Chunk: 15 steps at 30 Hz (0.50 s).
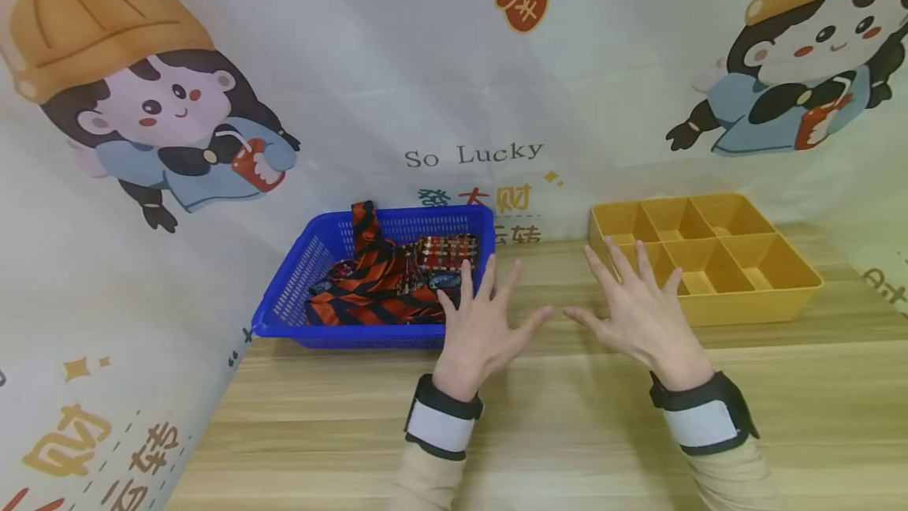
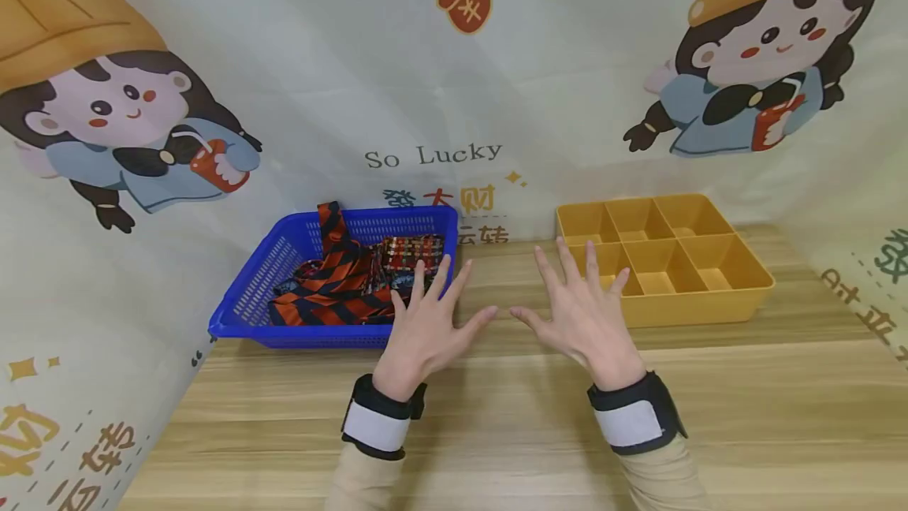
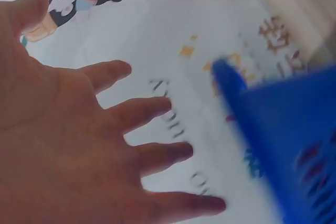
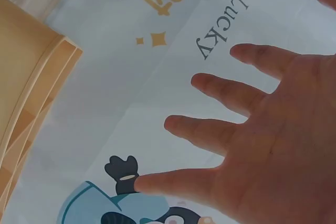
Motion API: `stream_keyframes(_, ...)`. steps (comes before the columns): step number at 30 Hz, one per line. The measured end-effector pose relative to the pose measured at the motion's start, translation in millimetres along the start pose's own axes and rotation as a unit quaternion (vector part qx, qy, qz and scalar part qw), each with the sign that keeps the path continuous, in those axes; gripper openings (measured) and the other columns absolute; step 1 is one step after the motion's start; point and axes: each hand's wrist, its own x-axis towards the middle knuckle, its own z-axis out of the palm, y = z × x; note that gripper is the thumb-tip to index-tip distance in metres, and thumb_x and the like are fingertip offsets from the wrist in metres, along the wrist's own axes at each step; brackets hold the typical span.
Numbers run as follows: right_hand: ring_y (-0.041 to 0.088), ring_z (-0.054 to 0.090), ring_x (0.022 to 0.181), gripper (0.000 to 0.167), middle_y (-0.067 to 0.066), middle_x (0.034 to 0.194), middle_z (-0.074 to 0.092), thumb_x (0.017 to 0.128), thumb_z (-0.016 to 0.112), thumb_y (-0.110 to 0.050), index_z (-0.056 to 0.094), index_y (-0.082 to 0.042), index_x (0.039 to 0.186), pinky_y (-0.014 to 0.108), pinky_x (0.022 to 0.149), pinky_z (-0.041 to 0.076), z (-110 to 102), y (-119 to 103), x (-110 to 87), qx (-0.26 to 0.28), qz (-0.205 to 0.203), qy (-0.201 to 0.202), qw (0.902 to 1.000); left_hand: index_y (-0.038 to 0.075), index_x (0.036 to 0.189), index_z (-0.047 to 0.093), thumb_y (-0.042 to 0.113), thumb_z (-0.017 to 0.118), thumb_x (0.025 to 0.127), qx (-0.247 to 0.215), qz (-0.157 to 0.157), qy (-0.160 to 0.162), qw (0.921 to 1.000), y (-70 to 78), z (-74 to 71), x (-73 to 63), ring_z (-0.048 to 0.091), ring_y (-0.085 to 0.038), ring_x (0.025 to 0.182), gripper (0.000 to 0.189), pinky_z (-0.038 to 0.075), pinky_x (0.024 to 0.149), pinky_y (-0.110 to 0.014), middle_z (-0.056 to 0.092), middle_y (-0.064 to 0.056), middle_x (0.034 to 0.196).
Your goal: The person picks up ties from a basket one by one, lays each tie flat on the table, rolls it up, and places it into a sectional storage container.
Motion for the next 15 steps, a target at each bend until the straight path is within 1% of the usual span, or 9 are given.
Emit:
stream_keyframes(2,0.056,0.017,0.138,0.079,0.023,0.154,0.025,0.087,0.059,-0.052,0.030,-0.012,0.149,0.082,0.096,0.013,0.7,-0.3,-0.6,0.005,-0.005,0.007,0.9999,0.030,0.151,0.023,0.065,0.038,0.091,0.018,-0.025,-0.012,0.9995,-8.2,-15.8,1.8,0.009,-0.041,0.146,0.071,0.017,0.107,-0.070,0.015,-0.008,0.160)
stream_keyframes(4,0.055,0.021,0.137,0.077,0.022,0.153,0.028,0.087,0.061,-0.050,0.033,-0.012,0.148,0.079,0.098,0.014,1.0,-0.9,-1.6,0.012,-0.012,0.015,0.9997,0.024,0.151,0.024,0.059,0.039,0.094,0.059,-0.062,-0.029,0.9959,-21.2,-39.7,9.2,0.023,-0.044,0.142,0.069,0.028,0.106,-0.066,0.022,-0.013,0.158)
stream_keyframes(5,0.053,0.023,0.137,0.076,0.021,0.153,0.030,0.087,0.062,-0.049,0.034,-0.012,0.147,0.078,0.100,0.015,1.1,-1.0,-1.8,0.016,-0.016,0.019,0.9996,0.021,0.152,0.024,0.056,0.041,0.095,0.085,-0.084,-0.042,0.9919,-29.2,-53.3,15.9,0.032,-0.046,0.137,0.069,0.034,0.103,-0.063,0.028,-0.017,0.155)
stream_keyframes(7,0.051,0.029,0.136,0.074,0.021,0.151,0.033,0.087,0.063,-0.047,0.036,-0.012,0.146,0.076,0.101,0.018,0.9,-1.2,-1.9,0.022,-0.025,0.024,0.9991,0.015,0.152,0.019,0.049,0.044,0.096,0.136,-0.129,-0.081,0.9789,-49.4,-78.0,36.7,0.045,-0.046,0.127,0.071,0.043,0.097,-0.058,0.037,-0.022,0.149)
stream_keyframes(9,0.051,0.034,0.133,0.072,0.022,0.149,0.036,0.087,0.063,-0.046,0.038,-0.011,0.145,0.074,0.102,0.021,0.3,-1.2,-1.7,0.028,-0.034,0.024,0.9988,0.008,0.152,0.016,0.044,0.048,0.096,0.166,-0.160,-0.120,0.9656,-76.8,-90.8,63.7,0.052,-0.046,0.120,0.075,0.047,0.094,-0.055,0.044,-0.025,0.142)
stream_keyframes(10,0.051,0.035,0.132,0.071,0.022,0.148,0.038,0.087,0.063,-0.046,0.039,-0.011,0.144,0.074,0.102,0.022,0.1,-1.1,-1.5,0.031,-0.038,0.019,0.9986,0.005,0.152,0.013,0.042,0.050,0.095,0.169,-0.176,-0.136,0.9602,-94.1,-90.2,79.2,0.053,-0.045,0.119,0.077,0.046,0.096,-0.055,0.046,-0.025,0.141)
stream_keyframes(11,0.050,0.037,0.131,0.071,0.023,0.147,0.039,0.087,0.063,-0.045,0.040,-0.010,0.144,0.074,0.101,0.023,-0.1,-1.0,-1.2,0.033,-0.042,0.013,0.9985,0.003,0.152,0.013,0.042,0.051,0.094,0.167,-0.189,-0.148,0.9563,-115.5,-84.1,95.4,0.052,-0.044,0.121,0.079,0.045,0.097,-0.054,0.045,-0.025,0.142)
stream_keyframes(13,0.052,0.040,0.128,0.070,0.024,0.145,0.041,0.087,0.063,-0.046,0.041,-0.008,0.142,0.073,0.101,0.024,0.1,-1.1,-0.9,0.041,-0.048,-0.005,0.9980,-0.003,0.150,0.015,0.047,0.055,0.090,0.152,-0.215,-0.160,0.9513,-170.3,-54.7,131.7,0.048,-0.044,0.125,0.088,0.041,0.102,-0.054,0.042,-0.026,0.143)
stream_keyframes(15,0.052,0.043,0.126,0.069,0.025,0.143,0.044,0.087,0.063,-0.045,0.042,-0.007,0.141,0.072,0.100,0.026,0.6,-1.2,-0.7,0.048,-0.053,-0.024,0.9971,-0.006,0.148,0.017,0.054,0.058,0.085,0.133,-0.239,-0.164,0.9479,-232.1,-10.8,169.0,0.043,-0.044,0.130,0.097,0.038,0.105,-0.052,0.036,-0.025,0.148)
